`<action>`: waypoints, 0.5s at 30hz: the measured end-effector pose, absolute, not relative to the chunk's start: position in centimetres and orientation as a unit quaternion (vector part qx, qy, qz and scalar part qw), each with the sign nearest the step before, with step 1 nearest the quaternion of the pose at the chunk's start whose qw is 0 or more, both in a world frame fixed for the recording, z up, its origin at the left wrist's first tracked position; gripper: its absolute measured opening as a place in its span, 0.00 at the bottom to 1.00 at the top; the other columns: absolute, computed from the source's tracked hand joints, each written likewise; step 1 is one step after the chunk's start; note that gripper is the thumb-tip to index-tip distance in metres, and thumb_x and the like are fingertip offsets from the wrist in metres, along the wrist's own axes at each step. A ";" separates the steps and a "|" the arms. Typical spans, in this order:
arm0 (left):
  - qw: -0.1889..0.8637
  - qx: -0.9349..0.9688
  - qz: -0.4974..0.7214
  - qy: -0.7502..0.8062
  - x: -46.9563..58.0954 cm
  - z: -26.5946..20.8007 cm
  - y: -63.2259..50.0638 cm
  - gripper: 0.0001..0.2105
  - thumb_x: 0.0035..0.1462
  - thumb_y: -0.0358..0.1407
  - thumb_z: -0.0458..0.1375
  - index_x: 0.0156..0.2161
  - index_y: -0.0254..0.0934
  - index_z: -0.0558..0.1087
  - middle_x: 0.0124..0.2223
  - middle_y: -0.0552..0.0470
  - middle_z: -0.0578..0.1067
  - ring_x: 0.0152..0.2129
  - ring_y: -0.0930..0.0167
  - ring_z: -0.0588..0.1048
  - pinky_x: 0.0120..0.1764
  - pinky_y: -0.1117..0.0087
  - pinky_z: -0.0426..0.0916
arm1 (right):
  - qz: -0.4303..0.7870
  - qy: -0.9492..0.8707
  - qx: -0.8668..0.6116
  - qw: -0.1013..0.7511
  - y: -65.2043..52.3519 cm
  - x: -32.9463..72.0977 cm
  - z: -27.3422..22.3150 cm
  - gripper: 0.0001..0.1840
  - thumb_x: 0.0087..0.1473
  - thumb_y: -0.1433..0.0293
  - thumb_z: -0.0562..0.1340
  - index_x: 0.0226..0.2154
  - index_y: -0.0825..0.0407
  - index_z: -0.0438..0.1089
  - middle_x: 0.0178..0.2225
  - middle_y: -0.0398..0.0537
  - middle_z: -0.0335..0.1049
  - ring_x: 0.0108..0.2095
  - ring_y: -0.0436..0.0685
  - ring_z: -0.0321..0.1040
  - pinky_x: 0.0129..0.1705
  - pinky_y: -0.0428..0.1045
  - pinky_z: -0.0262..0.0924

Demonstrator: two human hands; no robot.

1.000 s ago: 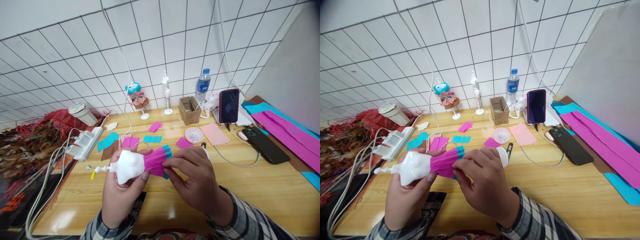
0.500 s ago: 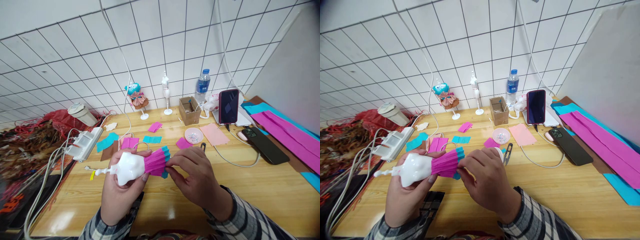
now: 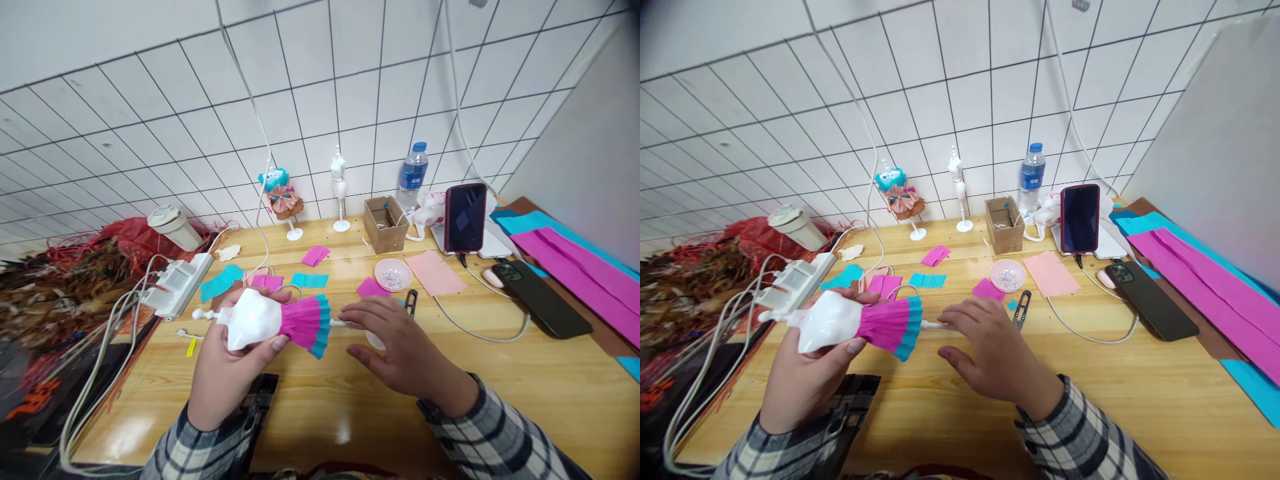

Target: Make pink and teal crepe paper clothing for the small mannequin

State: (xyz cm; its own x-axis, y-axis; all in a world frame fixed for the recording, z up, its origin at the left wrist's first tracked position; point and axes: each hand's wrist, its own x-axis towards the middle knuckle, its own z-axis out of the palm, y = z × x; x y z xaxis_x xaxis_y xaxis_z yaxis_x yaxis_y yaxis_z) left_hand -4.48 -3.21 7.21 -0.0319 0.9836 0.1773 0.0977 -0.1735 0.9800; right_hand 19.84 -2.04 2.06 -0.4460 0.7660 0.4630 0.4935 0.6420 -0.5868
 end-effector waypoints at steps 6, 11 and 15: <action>0.421 0.533 0.534 0.504 -4.1 7.4 -3.3 0.30 0.46 0.31 0.68 0.53 0.37 0.63 0.46 0.44 0.77 0.43 0.62 0.77 0.44 0.64 0.74 | 0.196 -0.834 -0.396 0.331 -1.8 18.3 -0.9 0.14 0.63 0.70 0.55 0.50 0.50 0.69 0.35 0.48 0.75 0.36 0.56 0.66 0.41 0.53 0.57; 0.381 0.547 0.524 0.529 -3.8 7.5 -3.5 0.29 0.43 0.33 0.70 0.51 0.35 0.66 0.42 0.45 0.79 0.37 0.63 0.79 0.41 0.65 0.75 | 0.240 -0.827 -0.385 0.332 -1.8 18.1 -1.7 0.16 0.63 0.69 0.54 0.51 0.49 0.68 0.37 0.48 0.76 0.37 0.56 0.68 0.39 0.51 0.59; 0.377 0.536 0.511 0.556 -3.7 7.6 -2.6 0.32 0.40 0.37 0.71 0.52 0.35 0.66 0.42 0.44 0.79 0.36 0.62 0.79 0.41 0.62 0.75 | 0.318 -0.807 -0.371 0.333 -1.9 17.9 -1.9 0.13 0.62 0.70 0.54 0.45 0.51 0.72 0.33 0.46 0.76 0.35 0.54 0.69 0.38 0.49 0.59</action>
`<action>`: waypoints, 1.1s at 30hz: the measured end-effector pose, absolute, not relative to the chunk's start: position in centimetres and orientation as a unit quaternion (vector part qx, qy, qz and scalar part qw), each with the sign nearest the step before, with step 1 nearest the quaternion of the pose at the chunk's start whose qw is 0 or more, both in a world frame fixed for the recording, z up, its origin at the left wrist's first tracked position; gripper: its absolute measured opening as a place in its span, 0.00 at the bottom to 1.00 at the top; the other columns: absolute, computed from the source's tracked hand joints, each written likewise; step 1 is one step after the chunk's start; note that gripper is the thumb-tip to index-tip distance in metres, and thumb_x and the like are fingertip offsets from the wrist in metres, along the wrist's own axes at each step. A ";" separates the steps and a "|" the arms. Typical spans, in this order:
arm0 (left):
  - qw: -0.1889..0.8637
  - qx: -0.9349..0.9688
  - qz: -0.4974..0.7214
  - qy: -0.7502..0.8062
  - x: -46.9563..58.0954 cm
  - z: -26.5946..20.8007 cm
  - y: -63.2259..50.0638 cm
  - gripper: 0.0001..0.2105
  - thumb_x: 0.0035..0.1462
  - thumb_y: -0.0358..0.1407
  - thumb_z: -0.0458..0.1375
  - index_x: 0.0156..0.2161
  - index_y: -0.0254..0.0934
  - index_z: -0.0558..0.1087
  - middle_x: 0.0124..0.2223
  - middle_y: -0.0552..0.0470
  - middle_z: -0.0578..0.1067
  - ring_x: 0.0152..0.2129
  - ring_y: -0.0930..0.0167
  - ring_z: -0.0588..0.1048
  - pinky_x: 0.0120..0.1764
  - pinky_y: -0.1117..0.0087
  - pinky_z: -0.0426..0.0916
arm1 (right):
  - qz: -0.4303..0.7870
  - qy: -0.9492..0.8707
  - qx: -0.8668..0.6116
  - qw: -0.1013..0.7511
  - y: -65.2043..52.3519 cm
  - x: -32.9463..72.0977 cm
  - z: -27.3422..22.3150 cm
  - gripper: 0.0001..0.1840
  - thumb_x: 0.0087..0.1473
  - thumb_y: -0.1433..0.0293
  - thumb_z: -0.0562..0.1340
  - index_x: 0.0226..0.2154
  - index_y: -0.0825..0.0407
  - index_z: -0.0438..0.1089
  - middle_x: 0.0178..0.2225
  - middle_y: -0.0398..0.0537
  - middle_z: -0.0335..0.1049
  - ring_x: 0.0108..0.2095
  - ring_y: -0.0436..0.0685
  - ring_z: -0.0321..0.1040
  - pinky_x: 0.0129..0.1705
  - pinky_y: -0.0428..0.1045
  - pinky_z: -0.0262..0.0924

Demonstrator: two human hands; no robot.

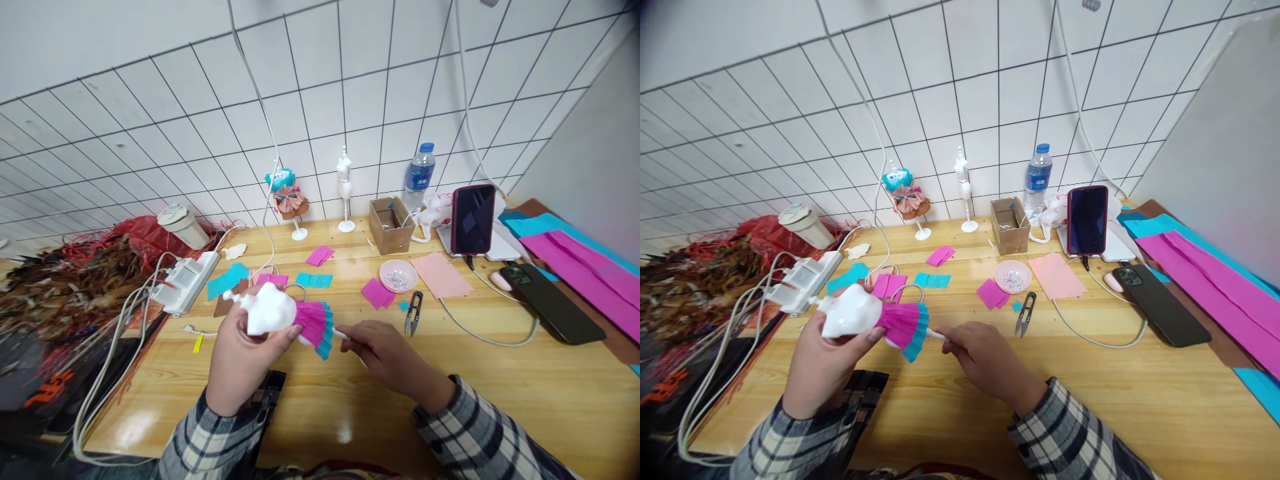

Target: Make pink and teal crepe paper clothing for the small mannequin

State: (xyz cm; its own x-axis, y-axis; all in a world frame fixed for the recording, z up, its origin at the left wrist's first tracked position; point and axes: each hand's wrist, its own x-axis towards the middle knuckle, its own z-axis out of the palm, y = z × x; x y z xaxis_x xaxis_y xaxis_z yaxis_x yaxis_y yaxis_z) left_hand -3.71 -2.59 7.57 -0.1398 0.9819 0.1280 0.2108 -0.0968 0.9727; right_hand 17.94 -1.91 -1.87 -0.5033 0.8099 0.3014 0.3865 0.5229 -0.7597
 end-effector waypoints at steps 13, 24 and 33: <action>0.535 0.491 0.505 0.466 -4.1 7.2 -1.4 0.30 0.51 0.39 0.65 0.59 0.38 0.65 0.58 0.39 0.69 0.59 0.58 0.64 0.60 0.54 0.59 | 0.871 -0.400 -0.139 0.248 -2.7 18.7 -2.9 0.24 0.55 0.54 0.62 0.41 0.60 0.73 0.23 0.47 0.74 0.16 0.44 0.64 0.17 0.39 0.54; 0.624 0.449 0.514 0.380 -2.2 7.3 -0.4 0.27 0.44 0.39 0.70 0.52 0.40 0.72 0.48 0.44 0.78 0.48 0.59 0.75 0.53 0.58 0.68 | 0.937 -0.287 0.009 0.200 -3.6 17.7 -4.6 0.25 0.50 0.55 0.66 0.36 0.63 0.75 0.15 0.44 0.68 0.11 0.46 0.62 0.12 0.41 0.57; 0.641 0.428 0.523 0.364 -2.0 6.0 -0.8 0.41 0.34 0.42 0.74 0.56 0.44 0.65 0.37 0.49 0.78 0.42 0.59 0.77 0.46 0.56 0.71 | 0.943 -0.302 0.028 0.139 -3.3 17.9 -3.7 0.24 0.54 0.60 0.64 0.40 0.67 0.75 0.20 0.49 0.73 0.15 0.47 0.66 0.15 0.39 0.58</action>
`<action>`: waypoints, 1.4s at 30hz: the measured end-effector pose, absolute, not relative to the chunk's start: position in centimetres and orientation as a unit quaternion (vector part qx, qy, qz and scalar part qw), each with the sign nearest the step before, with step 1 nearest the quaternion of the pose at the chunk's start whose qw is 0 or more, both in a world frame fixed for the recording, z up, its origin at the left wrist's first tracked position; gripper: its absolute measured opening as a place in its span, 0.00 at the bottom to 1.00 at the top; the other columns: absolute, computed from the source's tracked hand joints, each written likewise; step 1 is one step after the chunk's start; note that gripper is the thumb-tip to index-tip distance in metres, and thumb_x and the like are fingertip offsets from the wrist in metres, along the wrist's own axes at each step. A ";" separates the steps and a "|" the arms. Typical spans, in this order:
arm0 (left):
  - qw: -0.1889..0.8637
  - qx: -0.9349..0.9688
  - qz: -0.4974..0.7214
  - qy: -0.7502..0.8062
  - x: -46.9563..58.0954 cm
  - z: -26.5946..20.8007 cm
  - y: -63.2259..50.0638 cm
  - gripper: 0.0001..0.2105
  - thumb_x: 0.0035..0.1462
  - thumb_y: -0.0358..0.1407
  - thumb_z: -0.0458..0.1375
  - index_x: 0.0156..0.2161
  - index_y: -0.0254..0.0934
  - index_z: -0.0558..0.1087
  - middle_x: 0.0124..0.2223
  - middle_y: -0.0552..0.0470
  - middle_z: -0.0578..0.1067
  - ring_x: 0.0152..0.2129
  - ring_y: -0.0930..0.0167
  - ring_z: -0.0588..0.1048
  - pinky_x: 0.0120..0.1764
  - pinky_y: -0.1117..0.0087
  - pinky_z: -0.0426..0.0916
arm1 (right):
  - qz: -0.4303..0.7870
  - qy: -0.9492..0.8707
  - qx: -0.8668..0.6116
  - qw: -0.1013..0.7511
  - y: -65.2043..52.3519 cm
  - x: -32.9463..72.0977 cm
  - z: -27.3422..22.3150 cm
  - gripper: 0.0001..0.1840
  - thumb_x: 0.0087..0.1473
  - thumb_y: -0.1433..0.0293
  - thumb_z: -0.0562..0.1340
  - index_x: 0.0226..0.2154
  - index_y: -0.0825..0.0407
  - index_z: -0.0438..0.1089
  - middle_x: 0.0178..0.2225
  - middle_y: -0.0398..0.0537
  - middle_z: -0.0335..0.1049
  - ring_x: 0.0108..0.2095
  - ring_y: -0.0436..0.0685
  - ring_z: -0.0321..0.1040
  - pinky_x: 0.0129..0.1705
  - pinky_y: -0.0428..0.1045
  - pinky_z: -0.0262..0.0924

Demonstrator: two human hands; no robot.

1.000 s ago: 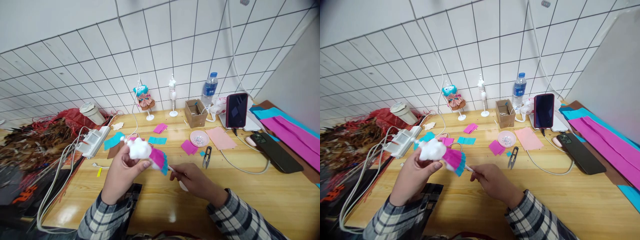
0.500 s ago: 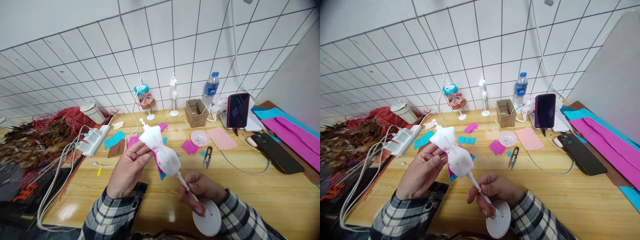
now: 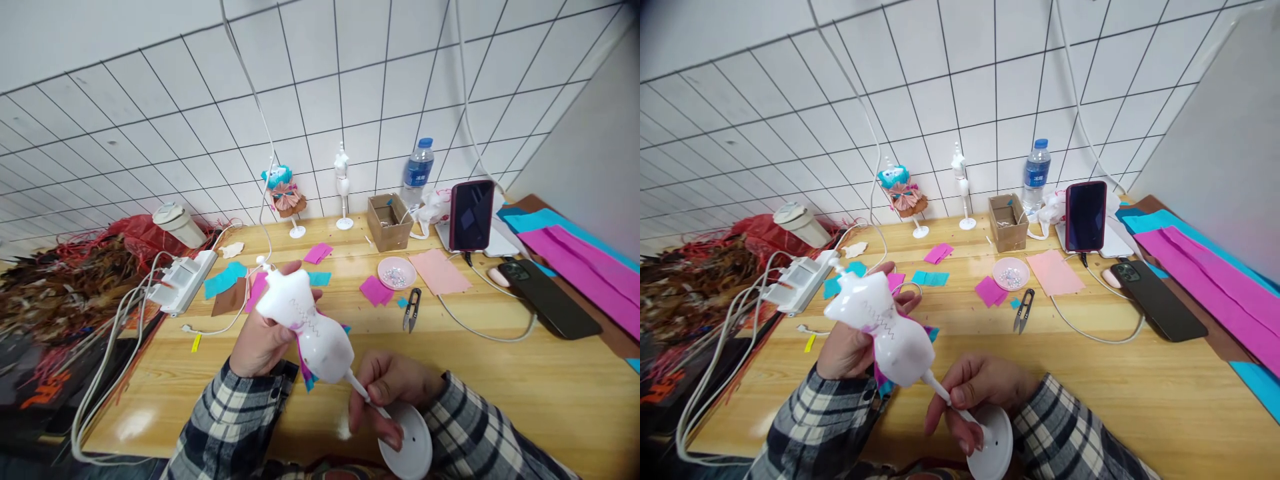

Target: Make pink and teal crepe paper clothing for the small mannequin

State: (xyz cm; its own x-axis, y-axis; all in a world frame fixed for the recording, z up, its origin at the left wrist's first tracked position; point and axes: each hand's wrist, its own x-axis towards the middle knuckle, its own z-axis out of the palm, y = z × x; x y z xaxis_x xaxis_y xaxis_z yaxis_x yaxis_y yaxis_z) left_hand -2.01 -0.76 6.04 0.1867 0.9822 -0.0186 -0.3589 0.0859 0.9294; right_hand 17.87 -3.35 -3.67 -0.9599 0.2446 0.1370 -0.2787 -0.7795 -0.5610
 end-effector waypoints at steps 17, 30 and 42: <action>0.532 0.513 0.583 0.339 -3.1 2.8 1.2 0.40 0.44 0.50 0.67 0.61 0.43 0.59 0.59 0.41 0.68 0.59 0.60 0.64 0.61 0.58 0.56 | 0.813 -0.469 -0.179 0.294 -2.4 17.1 -3.5 0.20 0.52 0.55 0.65 0.34 0.57 0.74 0.35 0.53 0.76 0.31 0.50 0.71 0.35 0.46 0.62; 0.376 0.634 0.391 0.550 -0.5 -4.4 1.7 0.19 0.44 0.30 0.64 0.45 0.39 0.77 0.46 0.47 0.79 0.44 0.61 0.76 0.52 0.58 0.68 | 0.405 -0.619 -0.477 0.474 2.9 14.1 -4.5 0.10 0.55 0.66 0.60 0.28 0.51 0.77 0.32 0.48 0.68 0.36 0.56 0.67 0.37 0.48 0.60; 0.439 0.599 0.453 0.493 0.0 -4.5 1.5 0.13 0.57 0.38 0.57 0.45 0.36 0.76 0.42 0.46 0.80 0.37 0.66 0.79 0.42 0.67 0.73 | 0.339 -0.655 -0.453 0.501 2.5 13.6 -7.3 0.17 0.61 0.62 0.55 0.47 0.51 0.72 0.36 0.50 0.71 0.35 0.56 0.67 0.37 0.49 0.61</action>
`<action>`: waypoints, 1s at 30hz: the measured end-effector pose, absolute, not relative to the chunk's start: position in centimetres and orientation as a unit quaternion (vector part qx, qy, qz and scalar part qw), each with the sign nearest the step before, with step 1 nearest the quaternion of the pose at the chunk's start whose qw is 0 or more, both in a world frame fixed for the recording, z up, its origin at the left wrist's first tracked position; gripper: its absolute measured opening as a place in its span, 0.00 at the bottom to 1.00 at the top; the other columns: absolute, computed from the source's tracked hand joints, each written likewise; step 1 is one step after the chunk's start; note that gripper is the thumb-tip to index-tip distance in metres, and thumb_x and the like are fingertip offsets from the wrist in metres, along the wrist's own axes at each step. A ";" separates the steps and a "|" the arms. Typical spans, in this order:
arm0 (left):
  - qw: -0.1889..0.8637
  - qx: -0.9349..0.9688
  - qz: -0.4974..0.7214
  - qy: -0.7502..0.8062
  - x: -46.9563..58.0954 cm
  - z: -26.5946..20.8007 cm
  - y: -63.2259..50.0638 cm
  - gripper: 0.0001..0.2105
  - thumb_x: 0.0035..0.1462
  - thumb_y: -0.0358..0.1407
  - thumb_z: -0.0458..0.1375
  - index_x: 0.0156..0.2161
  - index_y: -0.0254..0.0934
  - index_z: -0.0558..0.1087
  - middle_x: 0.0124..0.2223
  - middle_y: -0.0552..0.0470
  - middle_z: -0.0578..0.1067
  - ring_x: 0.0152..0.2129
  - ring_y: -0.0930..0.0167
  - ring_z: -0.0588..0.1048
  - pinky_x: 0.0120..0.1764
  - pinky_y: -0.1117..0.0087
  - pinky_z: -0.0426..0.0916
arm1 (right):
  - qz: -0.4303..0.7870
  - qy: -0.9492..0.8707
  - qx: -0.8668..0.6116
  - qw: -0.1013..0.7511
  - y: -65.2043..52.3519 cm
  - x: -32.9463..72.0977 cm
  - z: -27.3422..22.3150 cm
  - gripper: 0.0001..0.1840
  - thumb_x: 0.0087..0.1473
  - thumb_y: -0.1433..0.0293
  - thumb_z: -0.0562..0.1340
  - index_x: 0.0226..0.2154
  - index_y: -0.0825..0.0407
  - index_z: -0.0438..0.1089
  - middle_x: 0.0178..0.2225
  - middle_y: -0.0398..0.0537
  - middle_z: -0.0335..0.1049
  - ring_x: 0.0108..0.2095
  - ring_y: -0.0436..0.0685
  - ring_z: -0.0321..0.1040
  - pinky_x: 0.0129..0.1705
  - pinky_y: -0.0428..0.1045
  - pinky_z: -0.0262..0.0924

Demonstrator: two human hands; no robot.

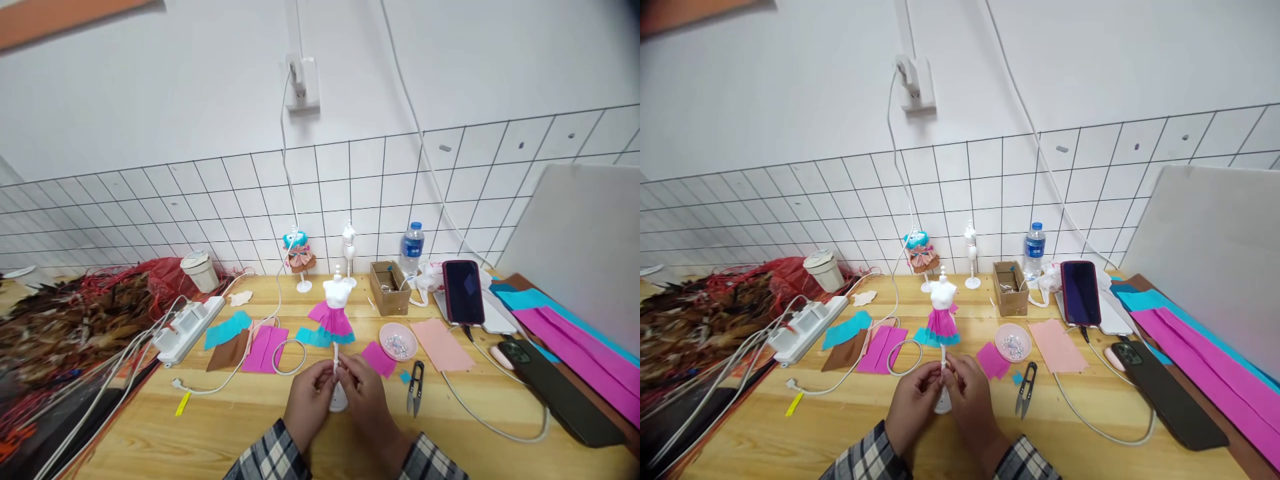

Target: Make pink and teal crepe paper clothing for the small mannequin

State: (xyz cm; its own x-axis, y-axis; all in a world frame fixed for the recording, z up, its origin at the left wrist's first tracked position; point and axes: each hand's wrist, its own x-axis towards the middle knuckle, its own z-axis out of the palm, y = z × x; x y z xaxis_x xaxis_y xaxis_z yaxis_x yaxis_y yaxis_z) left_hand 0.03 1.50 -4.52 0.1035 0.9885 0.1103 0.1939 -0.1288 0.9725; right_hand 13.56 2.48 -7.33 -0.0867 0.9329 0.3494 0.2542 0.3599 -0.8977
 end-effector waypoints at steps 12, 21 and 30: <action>0.387 0.553 0.449 0.585 0.5 -4.2 -0.8 0.10 0.50 0.38 0.62 0.35 0.34 0.73 0.30 0.49 0.79 0.26 0.69 0.77 0.28 0.73 0.71 | 0.662 -0.346 -0.355 0.563 0.8 13.9 -4.5 0.21 0.51 0.52 0.63 0.38 0.52 0.69 0.27 0.39 0.64 0.17 0.43 0.51 0.14 0.41 0.48; 0.370 0.578 0.441 0.579 1.0 -5.2 -2.1 0.07 0.49 0.33 0.60 0.36 0.36 0.73 0.29 0.52 0.78 0.27 0.70 0.77 0.29 0.73 0.71 | 0.878 -0.030 -0.238 0.414 -0.9 14.2 -0.4 0.17 0.52 0.60 0.66 0.37 0.56 0.68 0.23 0.39 0.70 0.13 0.40 0.56 0.12 0.35 0.52; 0.336 0.589 0.437 0.591 1.3 -5.2 -2.1 0.09 0.48 0.35 0.60 0.36 0.34 0.74 0.32 0.51 0.79 0.26 0.70 0.76 0.25 0.75 0.69 | 0.900 0.016 -0.217 0.377 -0.9 14.4 -0.2 0.09 0.56 0.67 0.64 0.33 0.57 0.68 0.24 0.40 0.72 0.15 0.40 0.62 0.14 0.33 0.56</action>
